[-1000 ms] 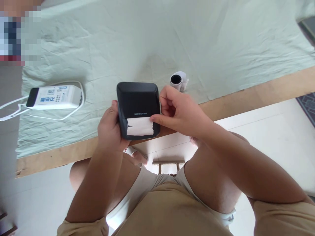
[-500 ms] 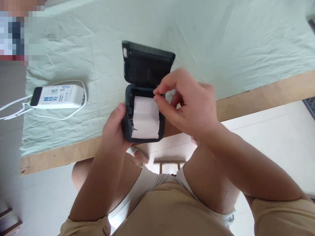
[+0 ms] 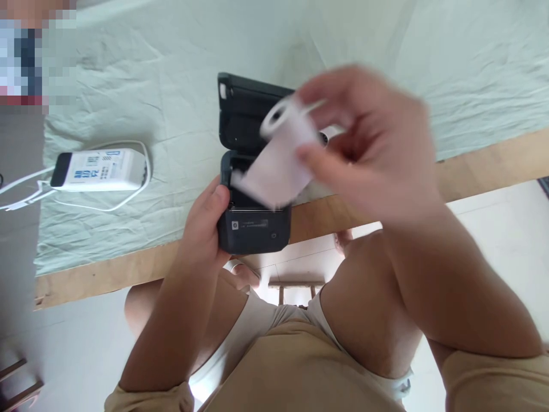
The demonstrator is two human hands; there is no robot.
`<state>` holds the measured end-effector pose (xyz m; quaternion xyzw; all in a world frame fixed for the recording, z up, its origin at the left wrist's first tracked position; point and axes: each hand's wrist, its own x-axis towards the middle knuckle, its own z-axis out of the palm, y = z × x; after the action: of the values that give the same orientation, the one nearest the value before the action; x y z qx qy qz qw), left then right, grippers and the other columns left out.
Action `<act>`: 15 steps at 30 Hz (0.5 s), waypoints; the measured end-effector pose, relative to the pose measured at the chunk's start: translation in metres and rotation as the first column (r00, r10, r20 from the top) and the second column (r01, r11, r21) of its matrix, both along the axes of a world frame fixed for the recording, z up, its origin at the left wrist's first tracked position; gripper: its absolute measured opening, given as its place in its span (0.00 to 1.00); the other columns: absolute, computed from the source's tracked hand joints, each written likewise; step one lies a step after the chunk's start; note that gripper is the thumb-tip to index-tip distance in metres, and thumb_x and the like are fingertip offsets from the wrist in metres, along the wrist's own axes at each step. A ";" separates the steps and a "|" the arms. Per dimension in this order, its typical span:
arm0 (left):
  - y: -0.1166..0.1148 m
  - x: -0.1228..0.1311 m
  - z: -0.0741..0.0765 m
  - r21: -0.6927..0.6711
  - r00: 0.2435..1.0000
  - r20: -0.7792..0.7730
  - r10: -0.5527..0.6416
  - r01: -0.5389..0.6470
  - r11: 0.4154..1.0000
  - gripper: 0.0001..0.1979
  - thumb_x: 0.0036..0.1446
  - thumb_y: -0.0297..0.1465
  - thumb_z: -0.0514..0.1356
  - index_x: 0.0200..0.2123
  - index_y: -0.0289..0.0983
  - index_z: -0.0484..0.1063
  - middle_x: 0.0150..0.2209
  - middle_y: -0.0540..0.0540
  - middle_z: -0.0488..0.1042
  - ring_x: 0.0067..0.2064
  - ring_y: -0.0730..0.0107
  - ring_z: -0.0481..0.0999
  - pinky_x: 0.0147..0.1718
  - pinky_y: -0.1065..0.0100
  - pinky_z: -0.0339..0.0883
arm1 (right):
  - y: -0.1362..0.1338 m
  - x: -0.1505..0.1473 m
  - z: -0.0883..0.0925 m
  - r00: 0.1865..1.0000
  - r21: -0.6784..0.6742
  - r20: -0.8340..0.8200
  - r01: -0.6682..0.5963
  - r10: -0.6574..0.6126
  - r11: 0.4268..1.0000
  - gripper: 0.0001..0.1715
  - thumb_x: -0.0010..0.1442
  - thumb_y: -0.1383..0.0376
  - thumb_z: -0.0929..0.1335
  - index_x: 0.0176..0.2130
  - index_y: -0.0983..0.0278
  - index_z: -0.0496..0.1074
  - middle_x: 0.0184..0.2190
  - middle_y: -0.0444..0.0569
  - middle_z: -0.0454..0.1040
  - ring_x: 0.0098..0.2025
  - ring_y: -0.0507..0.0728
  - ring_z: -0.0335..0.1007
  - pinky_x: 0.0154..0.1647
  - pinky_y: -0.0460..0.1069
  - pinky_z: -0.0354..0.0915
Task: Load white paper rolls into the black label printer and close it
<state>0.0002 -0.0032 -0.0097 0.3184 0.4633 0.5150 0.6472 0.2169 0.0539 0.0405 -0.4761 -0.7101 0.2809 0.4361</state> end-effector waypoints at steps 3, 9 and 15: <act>0.001 -0.001 -0.001 -0.020 1.000 0.000 0.006 -0.006 1.000 0.19 0.63 0.49 0.69 0.46 0.41 0.80 0.38 0.47 0.83 0.35 0.63 0.84 0.29 0.68 0.76 | 0.020 0.027 -0.013 0.956 -0.078 -0.253 0.133 -0.149 0.988 0.19 0.72 0.47 0.63 0.49 0.54 0.75 0.40 0.48 0.75 0.24 0.52 0.67 0.21 0.51 0.54; 0.000 -0.003 -0.004 -0.002 0.999 0.040 -0.023 0.023 1.000 0.16 0.66 0.45 0.67 0.49 0.42 0.80 0.42 0.45 0.85 0.47 0.53 0.88 0.41 0.62 0.84 | 0.044 0.057 -0.045 0.893 -0.163 -0.214 0.368 -0.397 0.915 0.11 0.65 0.66 0.73 0.37 0.56 0.66 0.32 0.44 0.69 0.23 0.50 0.65 0.24 0.50 0.62; -0.001 -0.003 -0.005 0.014 1.000 0.004 -0.005 0.005 1.000 0.16 0.67 0.46 0.66 0.48 0.42 0.81 0.41 0.46 0.85 0.42 0.58 0.88 0.35 0.67 0.82 | 0.047 0.075 -0.061 0.888 0.046 0.265 0.377 -0.376 0.925 0.19 0.56 0.68 0.79 0.44 0.56 0.72 0.39 0.49 0.77 0.40 0.58 0.76 0.41 0.53 0.69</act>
<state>-0.0029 -0.0041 -0.0145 0.3232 0.4577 0.5171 0.6471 0.2915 0.1012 -0.0210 -0.6397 -0.6559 0.1262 0.3802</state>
